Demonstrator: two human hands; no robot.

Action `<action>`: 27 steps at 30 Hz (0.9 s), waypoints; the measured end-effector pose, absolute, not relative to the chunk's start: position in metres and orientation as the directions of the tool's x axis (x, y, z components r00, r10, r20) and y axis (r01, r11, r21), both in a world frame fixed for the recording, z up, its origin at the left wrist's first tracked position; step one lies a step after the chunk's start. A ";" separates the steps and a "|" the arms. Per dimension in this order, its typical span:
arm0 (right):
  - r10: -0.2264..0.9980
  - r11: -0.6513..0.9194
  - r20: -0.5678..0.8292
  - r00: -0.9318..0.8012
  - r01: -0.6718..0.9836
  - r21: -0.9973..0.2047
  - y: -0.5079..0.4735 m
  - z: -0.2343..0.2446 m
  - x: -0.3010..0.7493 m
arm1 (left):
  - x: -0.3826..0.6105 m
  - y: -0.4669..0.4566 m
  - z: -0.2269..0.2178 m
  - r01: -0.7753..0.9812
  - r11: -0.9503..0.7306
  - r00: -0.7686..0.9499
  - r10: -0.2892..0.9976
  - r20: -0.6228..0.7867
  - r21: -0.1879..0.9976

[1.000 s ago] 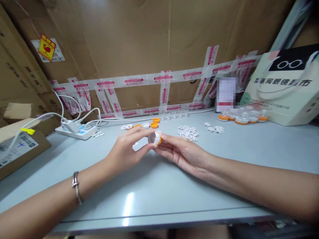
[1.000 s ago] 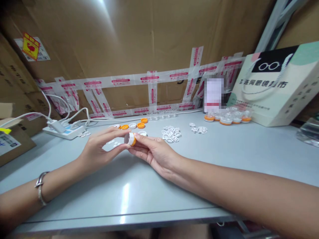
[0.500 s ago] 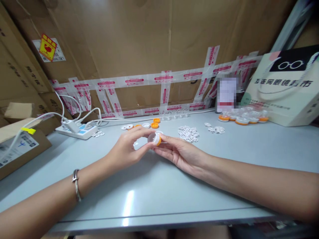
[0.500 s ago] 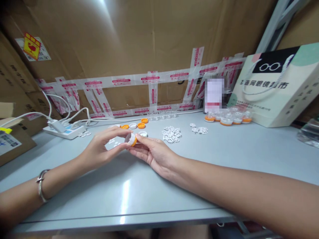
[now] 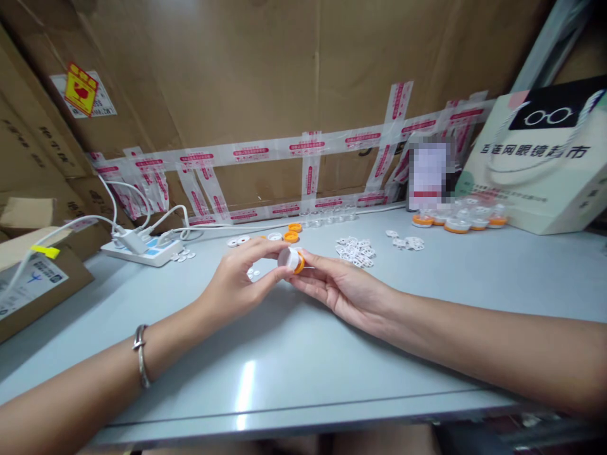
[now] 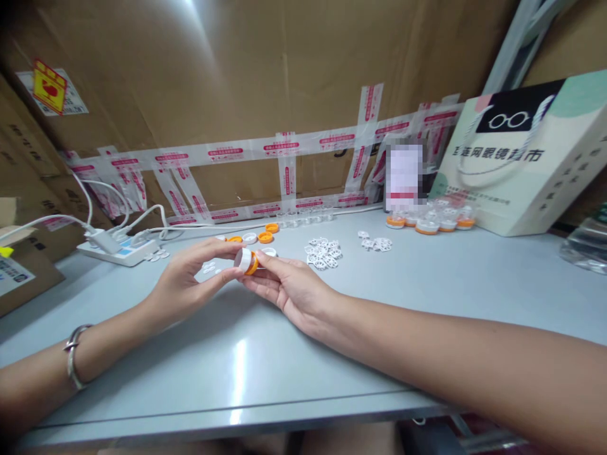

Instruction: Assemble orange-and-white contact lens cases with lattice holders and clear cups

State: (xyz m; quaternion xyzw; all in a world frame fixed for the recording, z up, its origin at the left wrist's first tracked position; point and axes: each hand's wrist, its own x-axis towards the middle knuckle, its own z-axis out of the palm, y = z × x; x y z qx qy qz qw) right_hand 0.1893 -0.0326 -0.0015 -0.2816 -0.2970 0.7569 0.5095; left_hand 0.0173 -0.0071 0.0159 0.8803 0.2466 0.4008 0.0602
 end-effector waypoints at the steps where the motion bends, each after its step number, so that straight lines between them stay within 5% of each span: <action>1: 0.939 -0.305 -0.123 -0.323 -0.606 -0.735 -0.032 -0.002 0.189 | 0.017 -0.007 0.016 0.385 -0.875 0.566 0.474 0.674 0.292; 19: 0.931 -0.331 -0.150 -0.332 -0.597 -0.731 -0.034 -0.005 0.191 | 0.016 -0.007 0.014 0.411 -0.893 0.626 0.423 0.656 0.184; 27: 0.937 -0.322 -0.159 -0.312 -0.593 -0.738 -0.034 -0.001 0.189 | 0.012 -0.004 0.016 0.372 -0.901 0.670 0.428 0.607 0.225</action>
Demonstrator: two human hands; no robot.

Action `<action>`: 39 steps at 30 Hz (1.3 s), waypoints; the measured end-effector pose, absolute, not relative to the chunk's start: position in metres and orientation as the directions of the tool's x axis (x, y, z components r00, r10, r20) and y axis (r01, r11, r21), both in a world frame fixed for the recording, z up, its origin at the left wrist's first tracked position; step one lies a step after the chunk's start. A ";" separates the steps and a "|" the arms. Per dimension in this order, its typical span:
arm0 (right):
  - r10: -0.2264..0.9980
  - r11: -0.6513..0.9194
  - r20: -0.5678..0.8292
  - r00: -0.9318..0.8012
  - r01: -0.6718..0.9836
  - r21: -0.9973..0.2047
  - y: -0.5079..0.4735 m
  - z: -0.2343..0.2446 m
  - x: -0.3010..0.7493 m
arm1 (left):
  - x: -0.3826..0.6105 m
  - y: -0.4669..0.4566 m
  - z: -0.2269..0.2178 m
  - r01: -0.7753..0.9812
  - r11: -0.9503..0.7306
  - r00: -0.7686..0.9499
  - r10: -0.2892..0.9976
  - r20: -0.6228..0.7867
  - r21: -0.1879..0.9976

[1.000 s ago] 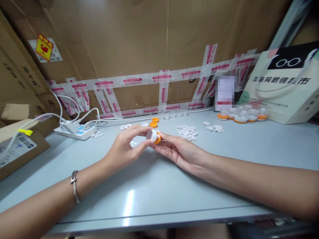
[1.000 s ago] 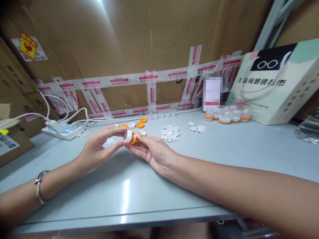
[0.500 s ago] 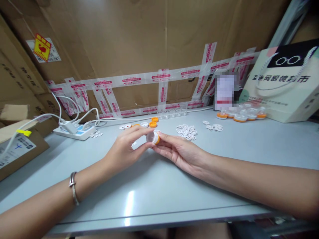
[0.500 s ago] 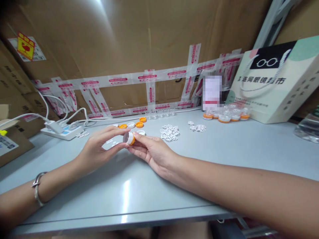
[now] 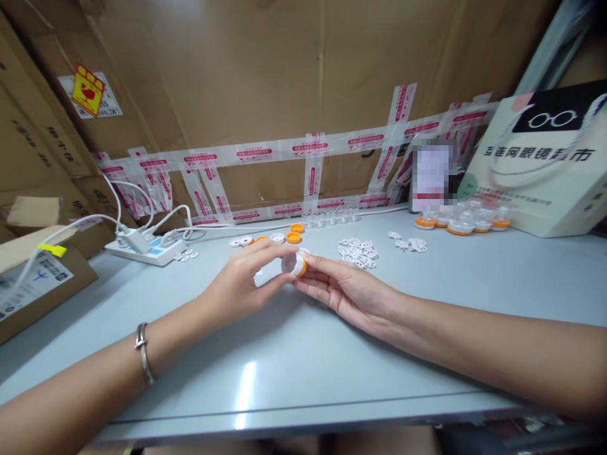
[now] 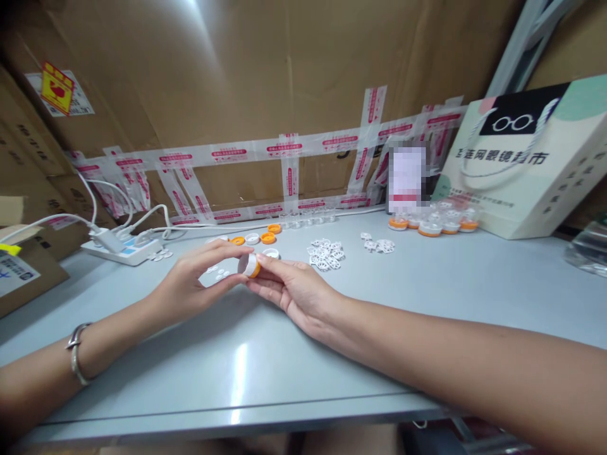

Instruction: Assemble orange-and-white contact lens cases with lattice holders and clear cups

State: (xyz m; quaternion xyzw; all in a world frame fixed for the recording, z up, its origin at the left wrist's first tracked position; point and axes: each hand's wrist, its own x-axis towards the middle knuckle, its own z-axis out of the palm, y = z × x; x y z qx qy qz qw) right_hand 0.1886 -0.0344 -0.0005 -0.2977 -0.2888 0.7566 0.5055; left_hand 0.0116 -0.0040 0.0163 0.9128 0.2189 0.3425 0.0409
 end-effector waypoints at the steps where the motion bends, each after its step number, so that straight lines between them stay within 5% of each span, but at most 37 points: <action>1: 0.936 -0.327 -0.162 -0.313 -0.598 -0.732 -0.034 0.000 0.188 | 0.011 -0.004 0.016 0.367 -0.898 0.664 0.436 0.607 0.244; 14: 0.943 -0.314 -0.173 -0.284 -0.588 -0.745 -0.037 0.003 0.188 | 0.014 -0.004 0.020 0.376 -0.822 0.544 0.570 0.616 0.428; 24: 0.937 -0.342 -0.222 -0.269 -0.580 -0.739 -0.037 0.005 0.188 | 0.018 -0.005 0.023 0.426 -0.652 0.503 0.747 0.435 0.628; 39: 0.933 -0.347 -0.216 -0.287 -0.568 -0.746 -0.039 0.008 0.190 | 0.017 -0.003 0.026 0.393 -0.616 0.536 0.757 0.375 0.682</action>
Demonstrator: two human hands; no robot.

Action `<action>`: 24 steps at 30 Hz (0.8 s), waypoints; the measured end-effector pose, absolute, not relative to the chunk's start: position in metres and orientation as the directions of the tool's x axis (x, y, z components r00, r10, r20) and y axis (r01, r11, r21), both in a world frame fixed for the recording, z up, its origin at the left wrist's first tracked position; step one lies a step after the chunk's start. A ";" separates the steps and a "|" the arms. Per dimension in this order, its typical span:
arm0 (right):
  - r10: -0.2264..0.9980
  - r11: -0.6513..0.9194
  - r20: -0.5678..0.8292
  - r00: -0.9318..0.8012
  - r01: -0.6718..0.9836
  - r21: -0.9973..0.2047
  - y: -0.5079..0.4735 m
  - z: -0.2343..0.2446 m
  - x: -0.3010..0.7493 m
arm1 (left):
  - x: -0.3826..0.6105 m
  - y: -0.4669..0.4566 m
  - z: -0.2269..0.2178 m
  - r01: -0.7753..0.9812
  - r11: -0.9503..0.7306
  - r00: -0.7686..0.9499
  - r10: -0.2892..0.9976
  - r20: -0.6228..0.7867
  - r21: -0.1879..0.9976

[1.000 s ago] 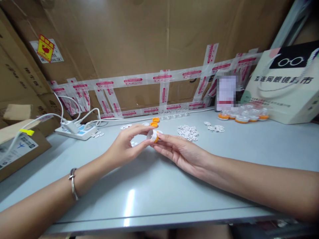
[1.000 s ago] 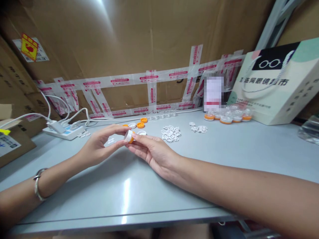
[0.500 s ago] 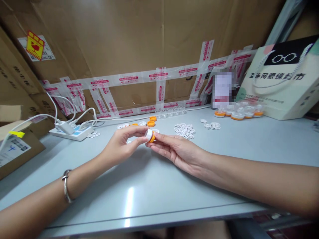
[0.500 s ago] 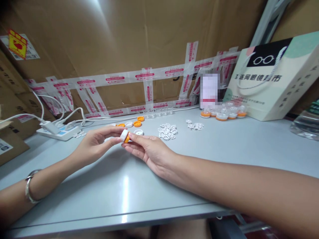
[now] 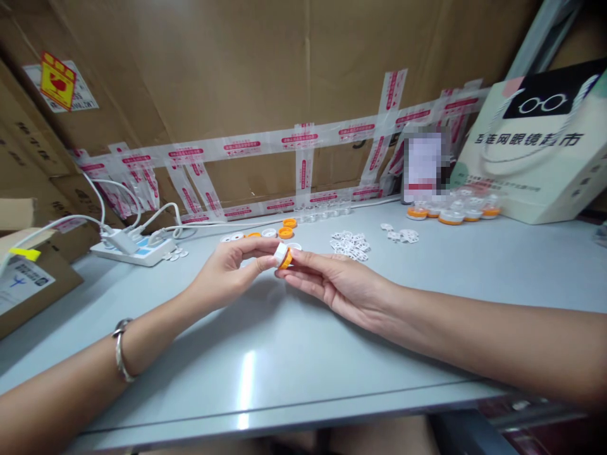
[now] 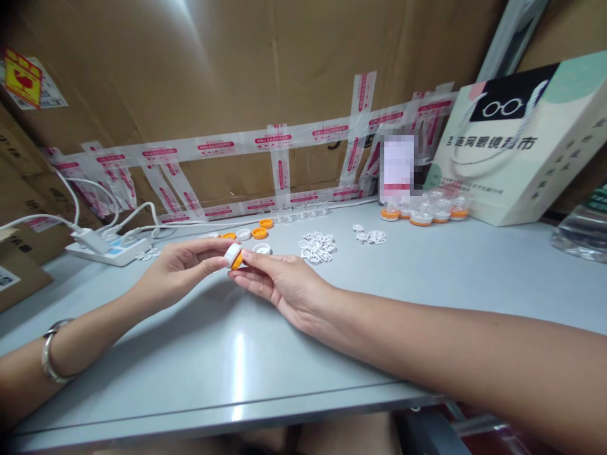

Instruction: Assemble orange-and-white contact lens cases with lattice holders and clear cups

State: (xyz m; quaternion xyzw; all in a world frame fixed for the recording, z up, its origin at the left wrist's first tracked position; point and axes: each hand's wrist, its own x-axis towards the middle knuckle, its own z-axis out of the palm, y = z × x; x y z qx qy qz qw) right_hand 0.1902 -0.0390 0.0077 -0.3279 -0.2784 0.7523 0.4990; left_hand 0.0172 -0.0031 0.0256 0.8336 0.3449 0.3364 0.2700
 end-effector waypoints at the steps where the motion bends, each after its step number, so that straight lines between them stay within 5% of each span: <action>1: 0.932 -0.349 -0.214 -0.292 -0.569 -0.745 -0.039 0.007 0.190 | 0.018 -0.003 0.026 0.406 -0.611 0.528 0.764 0.371 0.680; 12: 0.928 -0.351 -0.193 -0.319 -0.570 -0.743 -0.039 0.006 0.191 | 0.019 -0.009 0.029 0.476 -0.608 0.473 0.786 0.397 0.636; 24: 0.915 -0.346 -0.145 -0.376 -0.548 -0.761 -0.039 0.001 0.191 | 0.016 -0.007 0.028 0.437 -0.783 0.567 0.622 0.540 0.442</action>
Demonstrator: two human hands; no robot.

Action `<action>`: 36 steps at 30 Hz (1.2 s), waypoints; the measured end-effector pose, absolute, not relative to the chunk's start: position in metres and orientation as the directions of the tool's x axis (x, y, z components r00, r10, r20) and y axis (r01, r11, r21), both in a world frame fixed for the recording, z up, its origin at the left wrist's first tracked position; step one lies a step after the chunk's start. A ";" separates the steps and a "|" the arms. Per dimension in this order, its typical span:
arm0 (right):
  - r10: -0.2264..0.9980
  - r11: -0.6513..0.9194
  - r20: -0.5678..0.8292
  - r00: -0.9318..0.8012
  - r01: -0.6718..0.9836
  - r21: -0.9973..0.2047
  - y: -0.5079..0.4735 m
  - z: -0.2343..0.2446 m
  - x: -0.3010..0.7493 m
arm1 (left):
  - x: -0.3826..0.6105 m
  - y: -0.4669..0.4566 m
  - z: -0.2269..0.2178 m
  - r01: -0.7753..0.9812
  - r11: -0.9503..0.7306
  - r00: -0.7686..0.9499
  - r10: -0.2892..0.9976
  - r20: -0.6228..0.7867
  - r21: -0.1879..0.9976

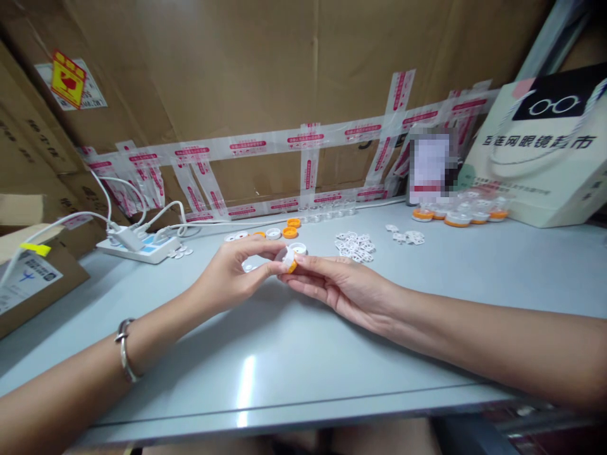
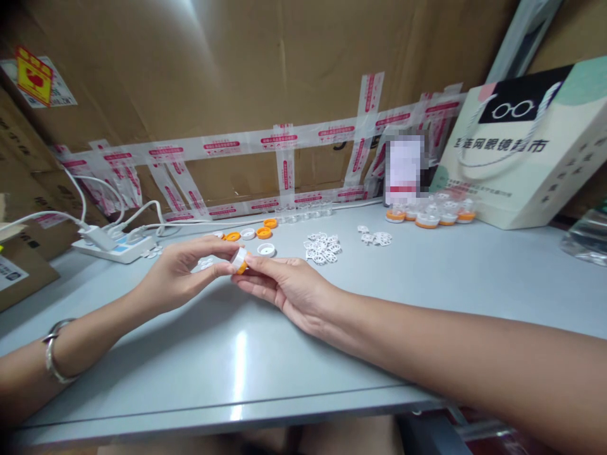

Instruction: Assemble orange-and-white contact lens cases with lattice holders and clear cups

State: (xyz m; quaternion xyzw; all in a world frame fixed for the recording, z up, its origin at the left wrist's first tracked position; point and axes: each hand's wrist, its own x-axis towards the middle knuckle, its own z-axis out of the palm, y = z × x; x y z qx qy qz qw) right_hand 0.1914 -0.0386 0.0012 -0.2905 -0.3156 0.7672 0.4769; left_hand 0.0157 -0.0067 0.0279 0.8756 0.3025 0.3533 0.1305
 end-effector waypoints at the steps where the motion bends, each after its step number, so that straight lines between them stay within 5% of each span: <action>1: 0.915 -0.344 -0.144 -0.377 -0.541 -0.767 -0.039 0.002 0.191 | 0.015 -0.007 0.028 0.434 -0.806 0.582 0.592 0.558 0.403; 6: 0.915 -0.332 -0.137 -0.378 -0.518 -0.788 -0.041 0.006 0.192 | 0.009 -0.007 0.030 0.386 -0.894 0.679 0.441 0.586 0.226; 12: 0.913 -0.309 -0.079 -0.400 -0.551 -0.775 -0.039 0.005 0.190 | 0.005 -0.010 0.039 0.352 -0.924 0.727 0.371 0.578 0.150; 25: 0.925 -0.316 -0.110 -0.363 -0.579 -0.751 -0.038 0.006 0.191 | 0.013 -0.012 0.030 0.424 -0.897 0.624 0.388 0.678 0.124; 36: 0.912 -0.323 -0.106 -0.396 -0.535 -0.781 -0.035 -0.003 0.194 | 0.012 -0.010 0.028 0.403 -0.900 0.694 0.418 0.587 0.165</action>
